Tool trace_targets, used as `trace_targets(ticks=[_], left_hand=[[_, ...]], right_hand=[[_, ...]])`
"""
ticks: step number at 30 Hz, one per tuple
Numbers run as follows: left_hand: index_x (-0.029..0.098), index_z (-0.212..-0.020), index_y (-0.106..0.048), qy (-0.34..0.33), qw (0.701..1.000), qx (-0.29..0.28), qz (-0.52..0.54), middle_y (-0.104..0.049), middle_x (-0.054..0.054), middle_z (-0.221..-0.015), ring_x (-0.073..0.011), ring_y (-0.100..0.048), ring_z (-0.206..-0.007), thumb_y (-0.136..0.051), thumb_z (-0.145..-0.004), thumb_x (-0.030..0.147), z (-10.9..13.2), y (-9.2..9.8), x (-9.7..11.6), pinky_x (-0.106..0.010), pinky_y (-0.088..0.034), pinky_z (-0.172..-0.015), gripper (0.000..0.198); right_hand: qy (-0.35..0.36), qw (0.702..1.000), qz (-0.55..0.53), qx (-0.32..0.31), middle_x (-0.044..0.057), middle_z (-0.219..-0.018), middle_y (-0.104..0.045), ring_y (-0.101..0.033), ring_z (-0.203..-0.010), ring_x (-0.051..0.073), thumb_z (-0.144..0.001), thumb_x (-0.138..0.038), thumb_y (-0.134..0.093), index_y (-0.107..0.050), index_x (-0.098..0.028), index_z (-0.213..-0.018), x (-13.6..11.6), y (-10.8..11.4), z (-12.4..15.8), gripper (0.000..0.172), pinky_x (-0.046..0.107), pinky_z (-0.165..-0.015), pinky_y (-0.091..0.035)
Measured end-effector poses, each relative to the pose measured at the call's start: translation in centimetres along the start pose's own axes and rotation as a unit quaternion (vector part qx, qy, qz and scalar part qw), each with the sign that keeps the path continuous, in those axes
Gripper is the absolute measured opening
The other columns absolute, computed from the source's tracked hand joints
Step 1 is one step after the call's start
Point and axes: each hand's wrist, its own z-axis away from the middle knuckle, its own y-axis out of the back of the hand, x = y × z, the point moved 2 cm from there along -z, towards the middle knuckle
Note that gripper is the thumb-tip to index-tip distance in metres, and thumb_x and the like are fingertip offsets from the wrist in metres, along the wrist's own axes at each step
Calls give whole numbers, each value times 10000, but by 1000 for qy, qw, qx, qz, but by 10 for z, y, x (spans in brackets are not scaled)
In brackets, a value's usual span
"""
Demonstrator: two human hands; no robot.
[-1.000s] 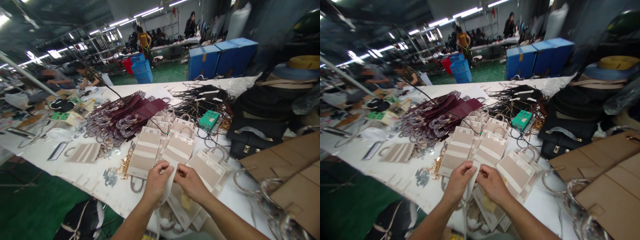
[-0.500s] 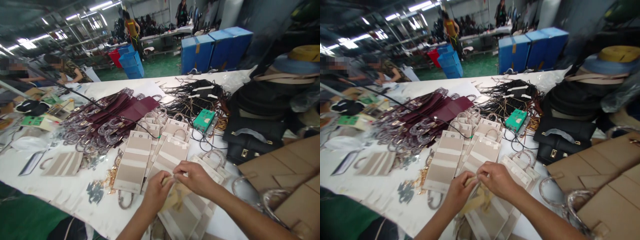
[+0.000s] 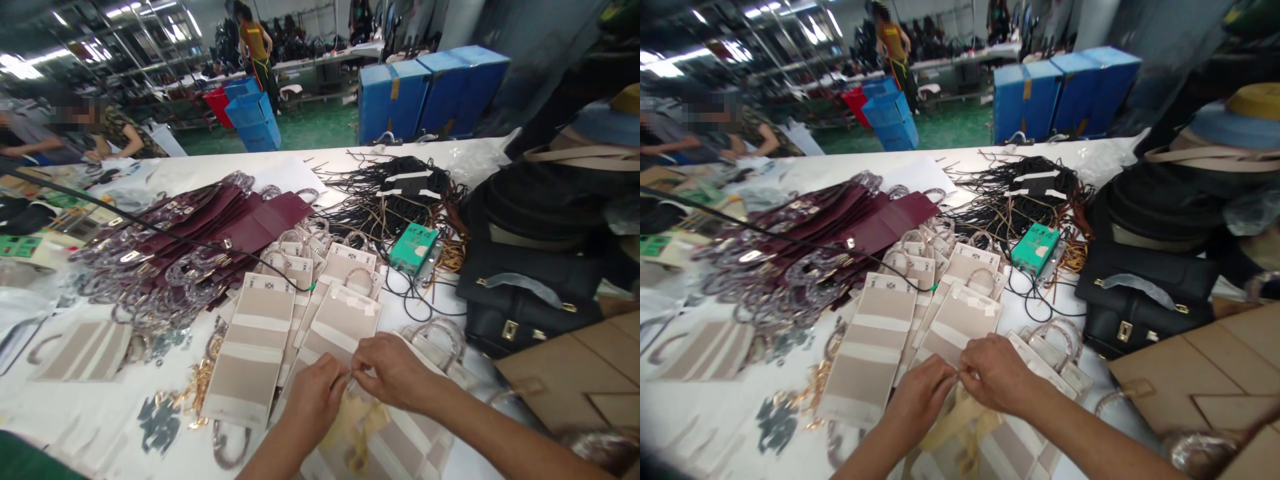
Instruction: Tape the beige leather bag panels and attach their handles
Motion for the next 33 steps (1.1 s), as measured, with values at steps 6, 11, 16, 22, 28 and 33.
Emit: trace_targets(ticks=[6, 11, 16, 22, 28, 33], left_hand=[[263, -891, -745, 1, 990, 117, 82, -690, -98, -903, -236, -615, -859, -562, -957, 310, -34, -5, -25, -317, -427, -800, 200], [221, -837, -729, 60, 979, 119, 153, -698, -71, -857, -226, -626, -842, -580, -934, 346, -57, -33, -59, -316, -435, -791, 217], [177, -814, -706, 176, 953, 94, 226, -694, -51, -786, -223, -618, -776, -575, -885, 401, -70, -66, -113, -306, -447, -722, 270], [176, -830, -692, 200, 944, 86, 247, -678, -36, -782, -208, -602, -756, -570, -883, 415, -73, -75, -132, -300, -441, -711, 273], [184, -870, -660, 180, 944, 58, 269, -670, -28, -816, -201, -599, -787, -566, -845, 290, -71, -73, -130, -288, -440, -721, 144], [173, -928, -691, 168, 940, 32, 293, -715, -54, -914, -222, -635, -879, -581, -749, 194, -71, -71, -131, -310, -466, -809, 211]], right_hand=[[-121, 979, -111, 117, 11, -698, -652, -558, -645, 143, -809, -249, -564, -645, -195, -702, 76, 3, -57, 144, 262, -632, -388], [-283, 868, -304, 272, -12, -585, -575, -495, -517, 141, -731, -545, -620, -676, -161, -799, 181, 23, -118, 394, 264, -506, -400], [-315, 855, -212, 352, 24, -613, -630, -525, -549, 168, -716, -546, -591, -677, -163, -731, 237, 16, -155, 392, 285, -533, -400], [-315, 872, -93, 364, 57, -779, -732, -633, -758, 235, -759, -435, -581, -720, -193, -762, 262, 1, -165, 279, 308, -681, -425], [-332, 864, -51, 375, 46, -750, -702, -613, -680, 224, -776, -478, -602, -696, -188, -926, 274, -6, -166, 340, 311, -651, -416], [-333, 852, -51, 400, 71, -797, -699, -623, -729, 241, -804, -456, -552, -671, -172, -958, 273, -9, -169, 345, 335, -682, -440]])
